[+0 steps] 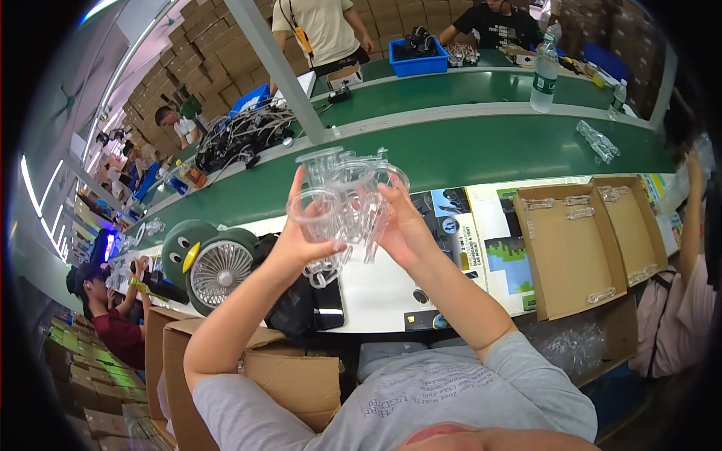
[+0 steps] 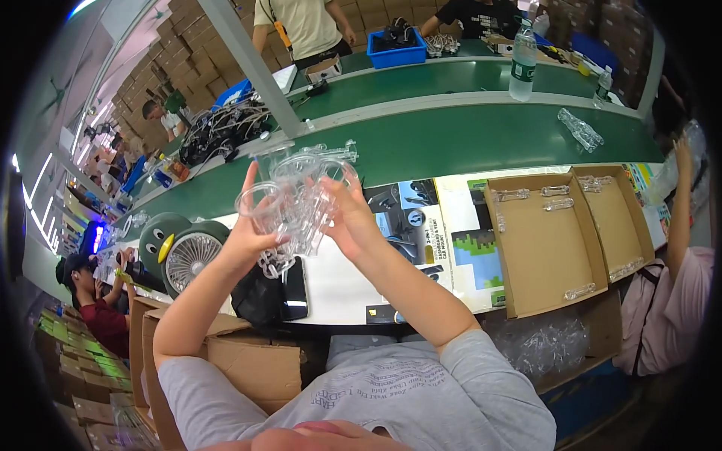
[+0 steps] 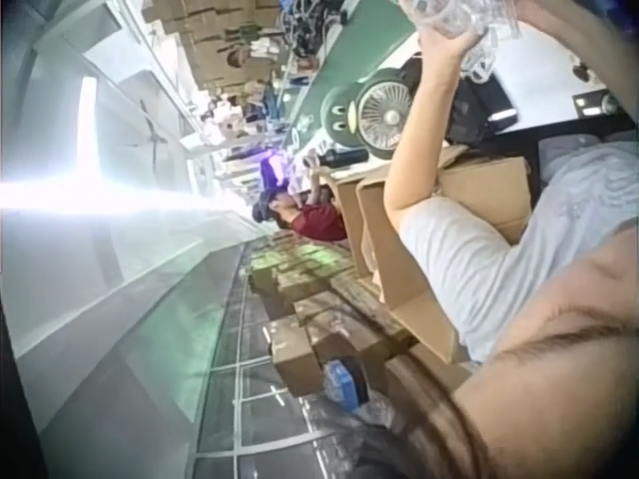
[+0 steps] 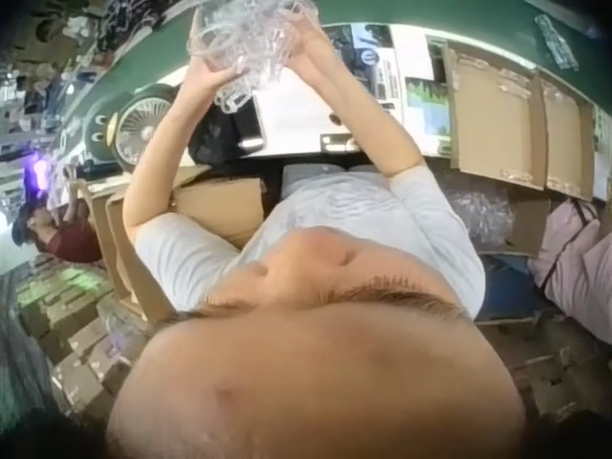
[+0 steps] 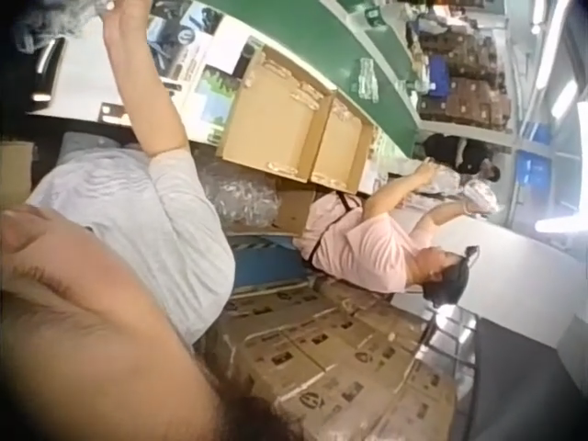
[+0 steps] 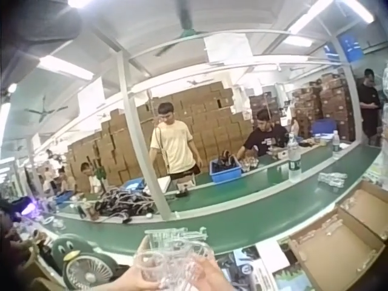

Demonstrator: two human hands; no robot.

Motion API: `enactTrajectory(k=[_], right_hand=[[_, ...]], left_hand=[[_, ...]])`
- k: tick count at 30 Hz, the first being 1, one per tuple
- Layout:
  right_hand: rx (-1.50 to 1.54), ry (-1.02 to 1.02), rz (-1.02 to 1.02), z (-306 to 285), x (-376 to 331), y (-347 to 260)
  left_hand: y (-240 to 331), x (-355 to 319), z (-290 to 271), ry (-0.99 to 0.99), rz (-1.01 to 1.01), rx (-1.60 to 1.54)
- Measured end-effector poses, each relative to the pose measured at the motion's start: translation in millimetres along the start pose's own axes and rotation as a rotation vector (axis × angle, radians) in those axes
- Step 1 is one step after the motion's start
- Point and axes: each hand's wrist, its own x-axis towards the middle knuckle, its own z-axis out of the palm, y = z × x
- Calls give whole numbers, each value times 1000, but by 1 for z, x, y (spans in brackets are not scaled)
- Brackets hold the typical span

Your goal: The recorder applies a liquid from a squeeze bottle to clear plastic components and inspects them at a factory production line.

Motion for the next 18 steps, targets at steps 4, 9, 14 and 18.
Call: enactTrajectory(k=[4, 9, 14, 18], right_hand=[[37, -82, 186, -5, 22, -8], [30, -104, 246, 2, 42, -14], [26, -22, 200, -19, 60, 20], [-18, 142, 276, -53, 63, 49]], left_hand=[[4, 22, -28, -208, -58, -36], [20, 41, -49, -97, -142, 30], [-8, 47, -68, 106, -276, 78], [-52, 41, -86, 196, -404, 128]])
